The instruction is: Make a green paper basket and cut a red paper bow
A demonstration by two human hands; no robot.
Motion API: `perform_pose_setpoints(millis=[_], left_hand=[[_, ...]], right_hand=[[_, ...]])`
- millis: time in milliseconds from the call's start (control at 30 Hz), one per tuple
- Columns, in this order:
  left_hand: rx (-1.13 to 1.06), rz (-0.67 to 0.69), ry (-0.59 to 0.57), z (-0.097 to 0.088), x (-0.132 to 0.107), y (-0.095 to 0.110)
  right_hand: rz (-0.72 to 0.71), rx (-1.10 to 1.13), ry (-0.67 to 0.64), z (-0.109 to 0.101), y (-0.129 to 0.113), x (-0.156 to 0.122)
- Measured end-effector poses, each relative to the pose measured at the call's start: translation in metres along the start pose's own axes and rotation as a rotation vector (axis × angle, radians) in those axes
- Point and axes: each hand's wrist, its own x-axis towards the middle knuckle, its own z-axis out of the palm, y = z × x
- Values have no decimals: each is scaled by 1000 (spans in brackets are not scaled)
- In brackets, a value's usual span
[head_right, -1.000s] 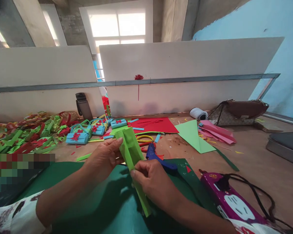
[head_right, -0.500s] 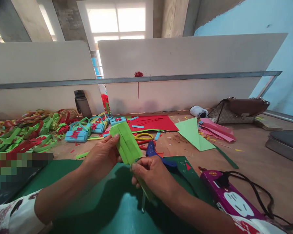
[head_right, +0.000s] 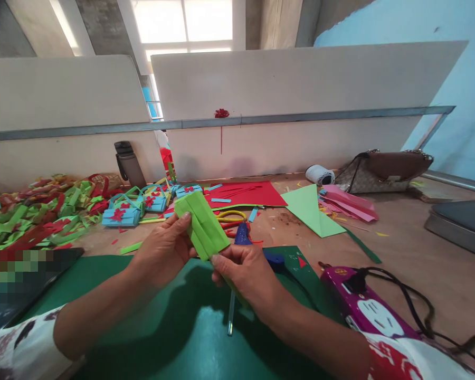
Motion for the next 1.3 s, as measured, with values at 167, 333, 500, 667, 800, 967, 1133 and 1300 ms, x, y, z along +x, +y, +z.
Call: perform_pose_setpoints(millis=[167,333,500,667,800,967,1133,1300], left_hand=[[-9,4,11,2,0,0],[-24,8,6,1,0,-2],[-61,8,-15,-3,3,-4],[15,-23,-4,-5,4,3],[56,-50,41,-4,3,11],[30,-77,-25,-5,3,12],[28,-73,4,-4,3,13],[27,-71,-22,-3,3,13]], right_hand=[[34,50,0,1,2,1],[59,20,38,3,2,-1],[91,24,51,1,5,1],[67,-11,49,-1,6,5],[58,-50,49,-1,5,5],[32,-70,43,-1,5,5],[32,-79,51,0,4,4],[46,-79,64,-1,3,3]])
